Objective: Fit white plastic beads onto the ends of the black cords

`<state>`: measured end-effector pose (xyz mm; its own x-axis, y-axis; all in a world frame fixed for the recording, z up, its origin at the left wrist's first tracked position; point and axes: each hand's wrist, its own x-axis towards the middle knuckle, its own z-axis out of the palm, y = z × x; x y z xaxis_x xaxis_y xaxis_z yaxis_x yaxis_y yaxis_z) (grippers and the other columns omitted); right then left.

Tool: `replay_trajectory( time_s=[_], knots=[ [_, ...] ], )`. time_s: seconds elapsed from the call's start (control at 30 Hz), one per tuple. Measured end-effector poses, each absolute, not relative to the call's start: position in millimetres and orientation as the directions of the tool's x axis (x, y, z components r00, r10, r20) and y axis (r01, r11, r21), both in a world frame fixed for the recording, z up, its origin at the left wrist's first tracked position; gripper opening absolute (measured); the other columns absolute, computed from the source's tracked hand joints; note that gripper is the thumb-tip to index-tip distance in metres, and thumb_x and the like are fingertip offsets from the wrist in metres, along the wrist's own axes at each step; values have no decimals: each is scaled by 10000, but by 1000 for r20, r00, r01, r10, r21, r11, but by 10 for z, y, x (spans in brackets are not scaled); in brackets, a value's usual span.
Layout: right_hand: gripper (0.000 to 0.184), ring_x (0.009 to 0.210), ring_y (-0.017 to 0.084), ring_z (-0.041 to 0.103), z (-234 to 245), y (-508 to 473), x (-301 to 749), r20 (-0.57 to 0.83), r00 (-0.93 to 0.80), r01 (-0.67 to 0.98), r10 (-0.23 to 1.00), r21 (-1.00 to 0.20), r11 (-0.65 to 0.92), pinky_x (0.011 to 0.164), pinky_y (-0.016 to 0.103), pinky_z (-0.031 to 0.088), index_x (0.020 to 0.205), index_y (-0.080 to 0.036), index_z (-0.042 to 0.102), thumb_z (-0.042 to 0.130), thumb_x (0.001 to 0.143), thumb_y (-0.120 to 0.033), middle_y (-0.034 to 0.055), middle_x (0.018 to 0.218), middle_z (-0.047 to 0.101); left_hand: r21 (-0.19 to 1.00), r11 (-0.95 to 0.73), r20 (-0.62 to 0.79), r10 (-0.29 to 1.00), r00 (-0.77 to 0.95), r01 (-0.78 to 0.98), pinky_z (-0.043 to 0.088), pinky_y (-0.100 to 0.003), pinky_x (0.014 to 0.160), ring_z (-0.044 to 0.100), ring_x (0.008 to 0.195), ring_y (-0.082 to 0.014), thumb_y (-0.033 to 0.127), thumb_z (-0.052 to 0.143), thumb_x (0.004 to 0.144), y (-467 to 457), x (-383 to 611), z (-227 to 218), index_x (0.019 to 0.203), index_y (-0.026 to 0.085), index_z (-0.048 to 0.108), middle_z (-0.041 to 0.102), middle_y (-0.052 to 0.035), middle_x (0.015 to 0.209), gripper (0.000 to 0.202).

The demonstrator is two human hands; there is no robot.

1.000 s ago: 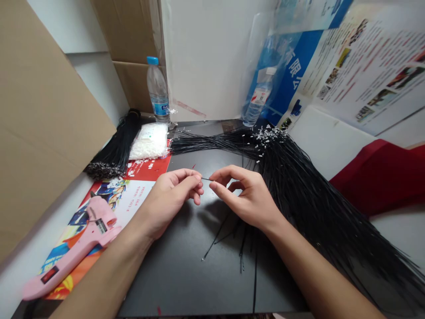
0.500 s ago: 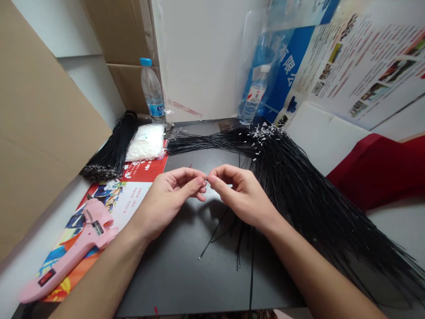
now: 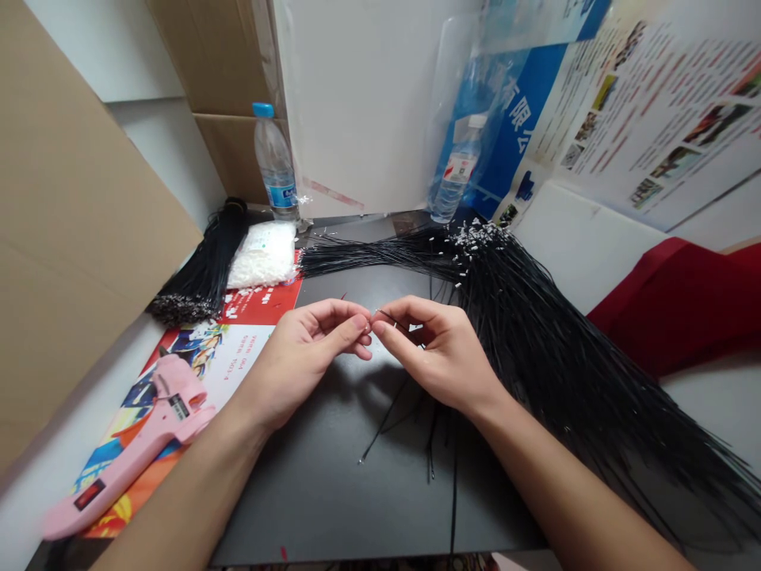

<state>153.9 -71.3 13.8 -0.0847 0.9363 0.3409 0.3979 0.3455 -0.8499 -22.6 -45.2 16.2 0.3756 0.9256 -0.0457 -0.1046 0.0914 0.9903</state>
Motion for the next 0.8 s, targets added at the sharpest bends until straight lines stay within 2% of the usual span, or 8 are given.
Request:
replay_trajectory(
  time_s=[0.17,0.3,0.47,0.57,0.7,0.8],
  knots=[
    [194,645,113,595,172,-719,1546,316,-89,374,944,-868,326,554,215,442,874,-149,759,657,883,-314,44,780,731,989,93,-46,930,365,-111,538,-259,751,650,718,-125,357,796,803,-440,-231,157,881,165,739,714,-25,832,216],
    [224,586,98,560,207,-729,1552,309,-87,397,947,-861,317,497,206,383,861,-152,773,607,900,-297,38,736,718,993,78,-41,939,342,-93,551,-285,746,657,707,-138,390,804,785,-445,-225,166,893,165,737,734,-45,880,258],
    [229,536,83,519,212,-730,1555,302,-69,440,951,-846,301,472,197,351,752,-144,741,607,883,-276,8,621,656,1000,-20,19,955,295,2,557,-296,718,665,680,-151,392,807,770,-468,-191,175,909,168,725,748,-55,889,276],
    [221,534,80,519,204,-726,1555,331,-73,497,941,-806,322,491,199,369,724,-145,730,604,872,-251,4,624,664,995,-88,74,954,291,35,548,-282,705,666,683,-150,372,785,792,-478,-179,162,934,175,725,747,-50,895,251],
    [226,534,80,515,180,-722,1552,357,-123,569,926,-739,360,516,206,376,713,-154,728,581,873,-220,-5,603,652,989,-116,85,952,295,89,533,-269,699,661,692,-156,372,760,812,-489,-173,168,877,171,726,736,-46,837,214],
    [172,538,78,520,156,-725,1543,363,-117,567,925,-740,362,525,205,389,786,-157,732,589,866,-211,-10,626,654,987,-115,75,949,307,115,527,-266,690,654,688,-159,392,749,814,-487,-168,180,830,167,709,719,-45,800,229]
  ],
)
